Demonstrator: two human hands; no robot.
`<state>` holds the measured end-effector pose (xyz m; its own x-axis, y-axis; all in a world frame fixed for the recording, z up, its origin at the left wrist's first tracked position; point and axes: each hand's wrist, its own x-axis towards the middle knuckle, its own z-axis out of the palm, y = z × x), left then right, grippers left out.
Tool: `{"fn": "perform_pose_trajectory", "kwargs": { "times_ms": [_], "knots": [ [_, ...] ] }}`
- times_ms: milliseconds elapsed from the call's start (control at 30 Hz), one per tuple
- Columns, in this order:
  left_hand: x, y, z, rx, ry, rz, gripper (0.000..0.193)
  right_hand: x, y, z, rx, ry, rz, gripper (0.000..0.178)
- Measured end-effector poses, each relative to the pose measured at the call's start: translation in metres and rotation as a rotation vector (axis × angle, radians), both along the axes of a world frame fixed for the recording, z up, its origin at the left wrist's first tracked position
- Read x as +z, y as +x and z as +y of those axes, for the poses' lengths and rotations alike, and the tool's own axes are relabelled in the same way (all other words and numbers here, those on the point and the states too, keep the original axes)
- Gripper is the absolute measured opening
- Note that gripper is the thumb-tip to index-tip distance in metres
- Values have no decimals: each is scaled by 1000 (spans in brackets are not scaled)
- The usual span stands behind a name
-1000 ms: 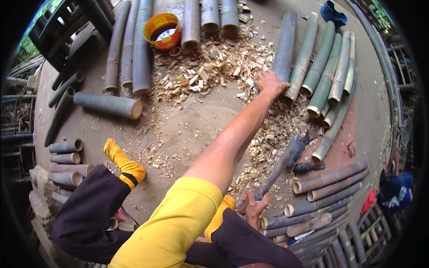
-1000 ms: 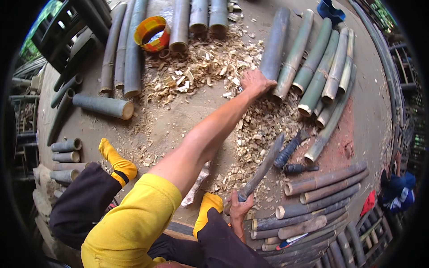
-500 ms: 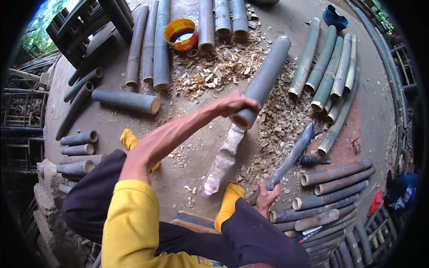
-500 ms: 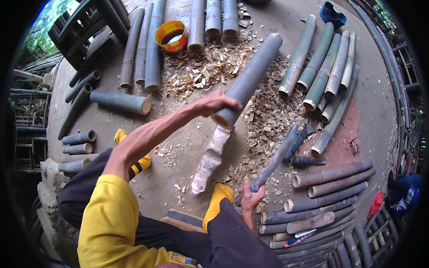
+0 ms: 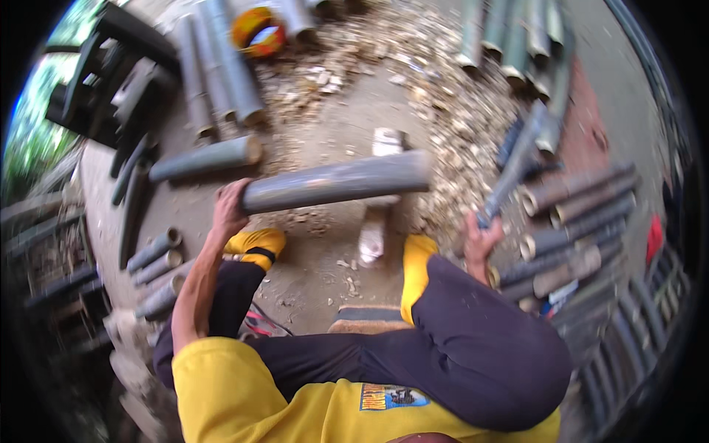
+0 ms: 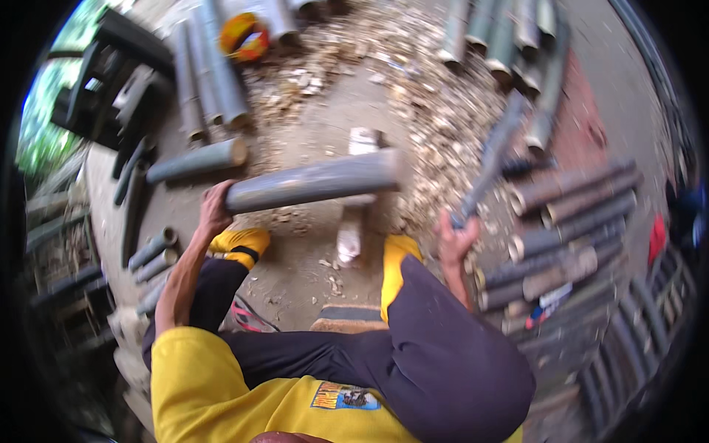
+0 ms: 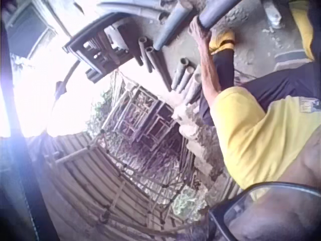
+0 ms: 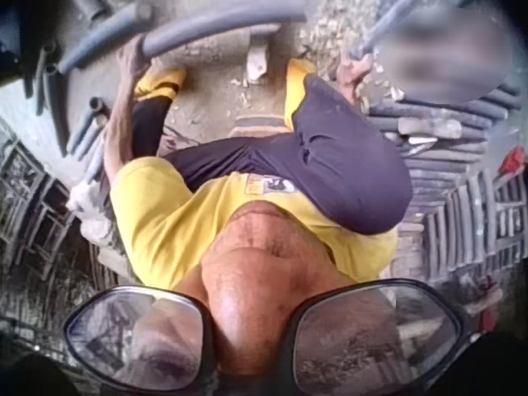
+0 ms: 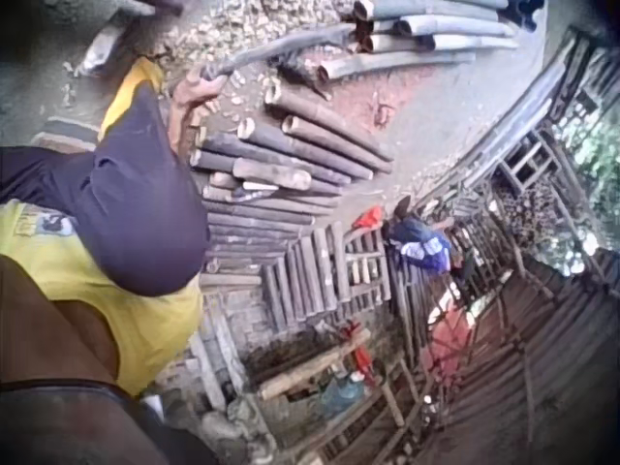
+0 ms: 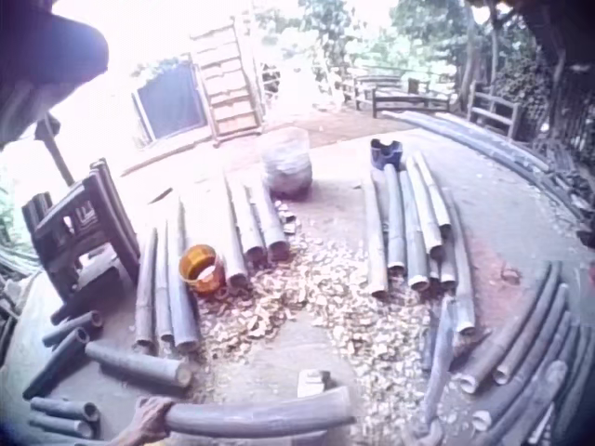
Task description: The person measures a length of bamboo with a tape measure, marks it, and then uses a machete to cut and notch the bamboo pole on a wooden block.
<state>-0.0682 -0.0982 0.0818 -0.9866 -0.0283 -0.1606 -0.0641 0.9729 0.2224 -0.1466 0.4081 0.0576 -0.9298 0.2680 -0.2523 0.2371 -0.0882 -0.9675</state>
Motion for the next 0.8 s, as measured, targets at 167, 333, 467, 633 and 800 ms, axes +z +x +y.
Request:
{"fn": "perform_pose_trajectory", "kwargs": {
  "times_ms": [167, 333, 467, 633, 800],
  "knots": [
    [-23, -1, 36, 23, -81, -156, 84, 3, 0, -11, 119, 114, -48, 23],
    [-22, -59, 196, -273, -2, -36, 102, 17, 9, -11, 397, 644, -58, 33],
    [-12, -94, 177, -185, 247, -425, 92, 36, 16, -32, 607, 498, -84, 36],
    [-15, -100, 182, -278, 219, -470, 97, 20, 19, -29, 790, 556, 129, 34],
    [-20, -96, 202, -227, 130, -264, 87, 27, 8, -40, 770, 560, 240, 30]
  ]
}}
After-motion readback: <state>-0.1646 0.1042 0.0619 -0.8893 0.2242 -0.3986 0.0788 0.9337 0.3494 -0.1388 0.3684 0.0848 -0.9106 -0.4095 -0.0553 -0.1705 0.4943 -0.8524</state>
